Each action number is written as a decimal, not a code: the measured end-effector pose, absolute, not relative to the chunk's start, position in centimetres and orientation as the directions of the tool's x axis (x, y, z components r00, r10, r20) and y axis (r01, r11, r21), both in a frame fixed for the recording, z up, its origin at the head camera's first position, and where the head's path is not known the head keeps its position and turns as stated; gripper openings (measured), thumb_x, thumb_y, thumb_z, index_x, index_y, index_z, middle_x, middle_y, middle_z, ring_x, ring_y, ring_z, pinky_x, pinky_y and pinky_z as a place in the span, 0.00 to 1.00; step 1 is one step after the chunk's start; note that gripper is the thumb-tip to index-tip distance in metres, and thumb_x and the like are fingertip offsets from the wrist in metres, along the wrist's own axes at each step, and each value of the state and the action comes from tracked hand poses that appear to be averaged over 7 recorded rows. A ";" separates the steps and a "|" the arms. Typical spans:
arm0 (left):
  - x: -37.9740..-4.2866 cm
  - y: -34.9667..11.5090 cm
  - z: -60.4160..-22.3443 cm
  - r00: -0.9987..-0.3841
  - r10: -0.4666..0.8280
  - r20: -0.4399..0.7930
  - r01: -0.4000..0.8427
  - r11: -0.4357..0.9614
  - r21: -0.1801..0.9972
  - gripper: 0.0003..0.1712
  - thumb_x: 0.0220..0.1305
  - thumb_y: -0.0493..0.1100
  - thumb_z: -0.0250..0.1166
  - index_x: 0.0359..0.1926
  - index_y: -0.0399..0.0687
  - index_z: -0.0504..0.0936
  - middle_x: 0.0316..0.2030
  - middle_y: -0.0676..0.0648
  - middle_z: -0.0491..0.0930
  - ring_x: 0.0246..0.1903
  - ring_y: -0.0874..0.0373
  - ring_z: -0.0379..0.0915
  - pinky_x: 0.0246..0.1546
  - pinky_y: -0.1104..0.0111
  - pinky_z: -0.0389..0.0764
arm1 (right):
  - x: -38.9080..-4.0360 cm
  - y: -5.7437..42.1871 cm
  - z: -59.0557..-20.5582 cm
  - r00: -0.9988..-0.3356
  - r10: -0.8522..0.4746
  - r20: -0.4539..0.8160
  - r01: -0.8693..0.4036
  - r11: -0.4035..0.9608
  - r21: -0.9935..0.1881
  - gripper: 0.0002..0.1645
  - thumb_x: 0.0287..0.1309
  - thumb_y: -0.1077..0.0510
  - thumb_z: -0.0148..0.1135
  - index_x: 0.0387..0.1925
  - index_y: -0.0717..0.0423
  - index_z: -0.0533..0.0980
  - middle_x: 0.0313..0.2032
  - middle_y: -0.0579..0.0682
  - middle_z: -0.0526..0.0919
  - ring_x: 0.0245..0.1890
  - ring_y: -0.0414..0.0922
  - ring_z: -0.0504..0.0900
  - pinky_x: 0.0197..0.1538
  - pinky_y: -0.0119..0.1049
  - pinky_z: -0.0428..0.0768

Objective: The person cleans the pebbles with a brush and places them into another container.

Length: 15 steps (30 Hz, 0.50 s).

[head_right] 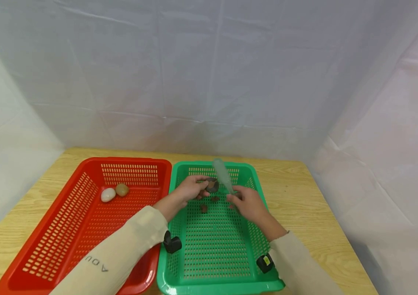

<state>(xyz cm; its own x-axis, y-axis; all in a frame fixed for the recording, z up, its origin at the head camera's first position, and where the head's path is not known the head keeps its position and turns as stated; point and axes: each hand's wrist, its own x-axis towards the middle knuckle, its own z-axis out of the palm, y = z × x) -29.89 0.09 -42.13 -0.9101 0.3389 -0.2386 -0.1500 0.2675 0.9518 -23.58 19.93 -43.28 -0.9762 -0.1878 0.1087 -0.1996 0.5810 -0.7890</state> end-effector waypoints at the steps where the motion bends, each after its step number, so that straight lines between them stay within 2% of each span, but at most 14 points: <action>1: -29.9 0.1 -42.1 -0.910 0.339 -0.240 -0.152 0.266 0.952 0.21 0.69 0.42 0.49 0.61 0.47 0.68 0.40 0.45 0.78 0.24 0.62 0.74 0.41 0.56 0.74 | -23.6 19.9 -43.3 -0.975 -0.193 0.106 -0.200 0.573 -0.795 0.22 0.63 0.55 0.53 0.55 0.60 0.70 0.37 0.59 0.83 0.33 0.53 0.83 0.28 0.36 0.77; 5: -29.9 0.1 -42.1 -0.912 0.334 -0.240 -0.154 0.266 0.952 0.21 0.69 0.42 0.50 0.61 0.47 0.68 0.38 0.45 0.79 0.27 0.58 0.76 0.41 0.57 0.74 | -23.5 20.0 -43.3 -0.960 -0.258 0.108 -0.240 0.564 -0.790 0.24 0.63 0.53 0.53 0.56 0.61 0.69 0.37 0.59 0.82 0.33 0.54 0.82 0.27 0.39 0.78; 8: -29.9 0.1 -42.1 -0.913 0.328 -0.241 -0.156 0.265 0.952 0.22 0.68 0.42 0.50 0.62 0.46 0.68 0.37 0.44 0.80 0.31 0.54 0.78 0.41 0.58 0.74 | -23.5 20.0 -43.4 -0.944 -0.314 0.101 -0.274 0.575 -0.771 0.26 0.62 0.52 0.54 0.57 0.62 0.68 0.36 0.57 0.83 0.33 0.52 0.82 0.28 0.38 0.78; 15: -29.9 0.2 -42.2 -0.909 0.335 -0.249 -0.165 0.260 0.951 0.23 0.69 0.41 0.48 0.63 0.42 0.65 0.41 0.41 0.80 0.33 0.50 0.77 0.43 0.56 0.73 | -23.6 20.0 -43.4 -0.919 -0.387 0.076 -0.306 0.577 -0.757 0.21 0.62 0.54 0.54 0.52 0.61 0.71 0.35 0.57 0.83 0.30 0.47 0.83 0.30 0.34 0.78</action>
